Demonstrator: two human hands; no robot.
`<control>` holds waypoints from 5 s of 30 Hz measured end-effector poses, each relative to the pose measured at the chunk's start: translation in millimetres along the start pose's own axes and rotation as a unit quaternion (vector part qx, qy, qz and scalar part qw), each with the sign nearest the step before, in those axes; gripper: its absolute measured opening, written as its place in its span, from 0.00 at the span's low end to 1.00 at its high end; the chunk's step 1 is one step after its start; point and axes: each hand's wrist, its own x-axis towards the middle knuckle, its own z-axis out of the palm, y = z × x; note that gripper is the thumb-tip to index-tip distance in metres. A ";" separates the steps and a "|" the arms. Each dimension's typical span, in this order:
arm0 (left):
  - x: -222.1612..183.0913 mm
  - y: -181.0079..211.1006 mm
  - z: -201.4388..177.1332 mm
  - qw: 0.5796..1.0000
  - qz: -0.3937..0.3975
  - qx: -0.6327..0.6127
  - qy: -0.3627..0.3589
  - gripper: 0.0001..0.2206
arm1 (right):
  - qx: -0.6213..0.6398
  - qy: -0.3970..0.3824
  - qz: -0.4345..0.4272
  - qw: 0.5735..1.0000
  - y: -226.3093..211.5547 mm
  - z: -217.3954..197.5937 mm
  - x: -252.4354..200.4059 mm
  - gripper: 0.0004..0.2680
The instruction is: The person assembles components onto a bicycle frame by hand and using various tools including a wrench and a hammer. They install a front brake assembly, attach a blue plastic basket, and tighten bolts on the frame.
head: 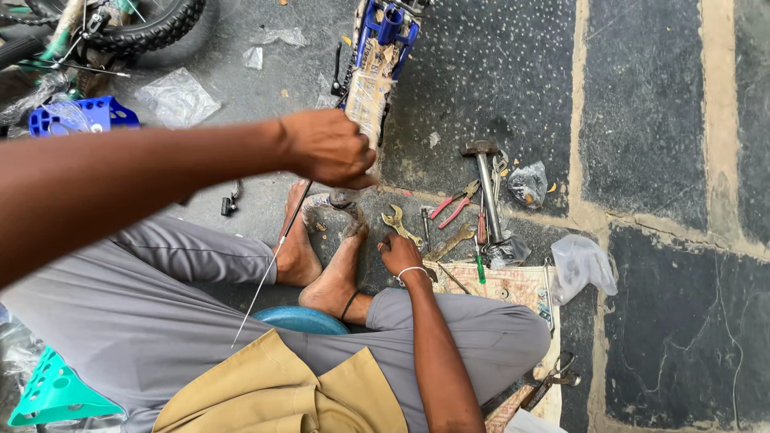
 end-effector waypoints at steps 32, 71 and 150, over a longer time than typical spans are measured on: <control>3.5 36.3 -0.3 0.954 -0.271 -0.079 -0.103 0.33 | -0.018 -0.061 0.053 0.997 -20.2 -13.5 -12.4 0.12; 1.1 -16.1 13.8 0.993 0.098 -0.039 0.048 0.28 | -0.016 -0.057 0.035 0.998 -19.0 -8.4 -11.8 0.11; 5.8 21.0 -35.0 0.956 -0.191 -0.063 -0.213 0.25 | 0.160 0.260 -0.252 0.918 -133.1 -23.4 -22.1 0.11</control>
